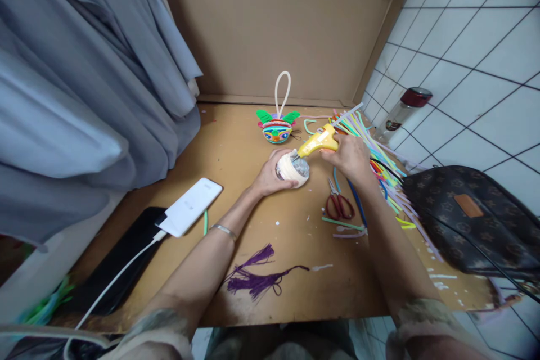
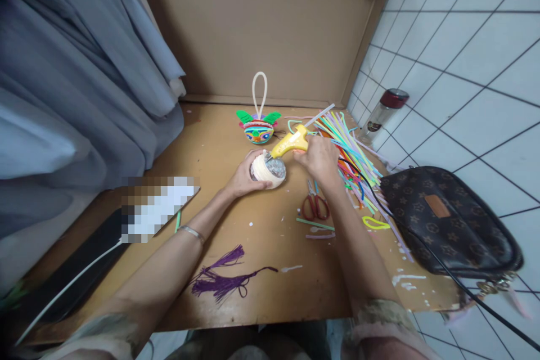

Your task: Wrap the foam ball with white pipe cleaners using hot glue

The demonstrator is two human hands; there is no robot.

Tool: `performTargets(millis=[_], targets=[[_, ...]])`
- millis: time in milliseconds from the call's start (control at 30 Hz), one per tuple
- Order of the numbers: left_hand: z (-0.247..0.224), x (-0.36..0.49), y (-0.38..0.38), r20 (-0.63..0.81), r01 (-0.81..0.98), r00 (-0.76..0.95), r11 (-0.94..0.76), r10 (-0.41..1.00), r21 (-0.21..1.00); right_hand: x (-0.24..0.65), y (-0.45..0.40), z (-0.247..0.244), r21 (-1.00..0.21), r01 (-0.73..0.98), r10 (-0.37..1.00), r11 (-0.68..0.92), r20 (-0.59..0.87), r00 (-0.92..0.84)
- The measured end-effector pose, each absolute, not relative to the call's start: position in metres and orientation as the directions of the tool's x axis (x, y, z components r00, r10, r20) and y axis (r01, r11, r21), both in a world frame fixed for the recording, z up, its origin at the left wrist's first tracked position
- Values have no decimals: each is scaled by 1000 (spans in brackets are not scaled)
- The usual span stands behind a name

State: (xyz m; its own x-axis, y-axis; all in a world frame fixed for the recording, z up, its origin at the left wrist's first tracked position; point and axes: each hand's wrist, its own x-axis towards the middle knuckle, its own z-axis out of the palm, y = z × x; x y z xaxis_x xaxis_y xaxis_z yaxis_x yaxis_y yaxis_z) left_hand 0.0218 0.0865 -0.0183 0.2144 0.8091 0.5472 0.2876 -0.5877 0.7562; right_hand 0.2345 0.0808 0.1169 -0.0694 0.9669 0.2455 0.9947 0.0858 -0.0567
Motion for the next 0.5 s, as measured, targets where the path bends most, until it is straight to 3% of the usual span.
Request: performTargets(millis=[500], targets=[[-17, 22, 85, 543, 291, 216, -585, 811, 757, 233, 82, 113, -72, 993, 959, 97, 275, -74]])
